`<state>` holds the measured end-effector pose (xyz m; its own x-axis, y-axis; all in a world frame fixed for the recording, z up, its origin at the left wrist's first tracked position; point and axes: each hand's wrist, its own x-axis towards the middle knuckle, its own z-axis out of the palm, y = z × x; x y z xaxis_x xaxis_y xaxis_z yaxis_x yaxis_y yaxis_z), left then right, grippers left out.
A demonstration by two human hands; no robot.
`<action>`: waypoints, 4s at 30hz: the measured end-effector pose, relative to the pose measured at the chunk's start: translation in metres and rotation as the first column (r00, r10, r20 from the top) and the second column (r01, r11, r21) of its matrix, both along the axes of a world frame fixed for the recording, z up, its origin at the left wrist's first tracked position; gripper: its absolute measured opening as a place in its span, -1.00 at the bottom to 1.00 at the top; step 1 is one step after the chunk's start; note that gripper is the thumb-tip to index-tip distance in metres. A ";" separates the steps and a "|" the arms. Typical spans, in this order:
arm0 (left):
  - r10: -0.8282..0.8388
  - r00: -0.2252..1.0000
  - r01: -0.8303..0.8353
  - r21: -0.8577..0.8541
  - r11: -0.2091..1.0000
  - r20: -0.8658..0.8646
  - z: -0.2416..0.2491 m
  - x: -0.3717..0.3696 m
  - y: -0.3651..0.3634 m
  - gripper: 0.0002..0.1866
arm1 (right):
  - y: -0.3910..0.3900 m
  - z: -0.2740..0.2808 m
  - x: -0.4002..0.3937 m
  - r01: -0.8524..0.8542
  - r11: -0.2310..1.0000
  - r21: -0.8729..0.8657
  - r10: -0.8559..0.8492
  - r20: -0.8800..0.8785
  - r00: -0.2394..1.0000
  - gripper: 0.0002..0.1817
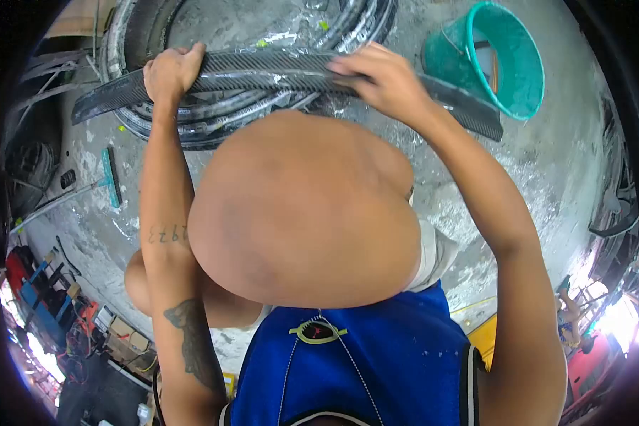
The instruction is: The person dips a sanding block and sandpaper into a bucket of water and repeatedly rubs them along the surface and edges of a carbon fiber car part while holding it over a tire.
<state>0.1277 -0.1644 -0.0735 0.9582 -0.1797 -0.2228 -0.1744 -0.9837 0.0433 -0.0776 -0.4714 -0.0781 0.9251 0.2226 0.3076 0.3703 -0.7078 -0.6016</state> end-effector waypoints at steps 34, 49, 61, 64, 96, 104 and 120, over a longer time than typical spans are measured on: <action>-0.025 0.999 0.025 -0.025 0.999 -0.020 -0.003 -0.002 0.003 -0.36 | -0.021 0.022 -0.039 0.206 0.958 -0.201 -0.216 -0.030 0.976 -0.75; 0.023 1.000 -0.023 -0.044 0.999 -0.012 0.000 -0.005 0.000 -0.38 | -0.007 0.019 0.000 0.108 0.990 -0.086 -0.115 -0.085 0.990 -0.84; 0.054 0.998 -0.053 -0.064 0.997 0.012 0.001 -0.002 0.001 -0.36 | -0.024 0.016 0.000 0.029 0.997 -0.072 -0.036 -0.099 0.994 -0.86; 0.004 0.998 -0.004 0.005 1.000 -0.066 0.006 -0.006 -0.003 -0.36 | 0.007 0.008 0.020 0.054 0.997 -0.053 -0.056 -0.034 0.998 -0.86; -0.020 1.000 0.019 0.012 1.000 0.015 -0.001 -0.005 0.002 -0.37 | 0.055 -0.002 0.046 0.021 1.000 -0.013 -0.020 0.065 0.998 -0.85; 0.005 0.998 -0.002 0.054 0.999 -0.057 0.005 -0.001 -0.003 -0.36 | -0.085 0.020 -0.076 0.410 0.891 -0.196 -0.442 -0.162 0.882 -0.86; -0.007 0.998 0.011 0.063 0.998 -0.057 0.003 -0.002 0.001 -0.32 | -0.107 0.011 -0.091 0.522 0.816 -0.249 -0.563 -0.142 0.814 -0.90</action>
<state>0.1259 -0.1631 -0.0710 0.9421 -0.1722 -0.2876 -0.1824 -0.9832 -0.0087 -0.1684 -0.5786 -0.0676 0.9478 -0.2999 0.1080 -0.2218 -0.8638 -0.4524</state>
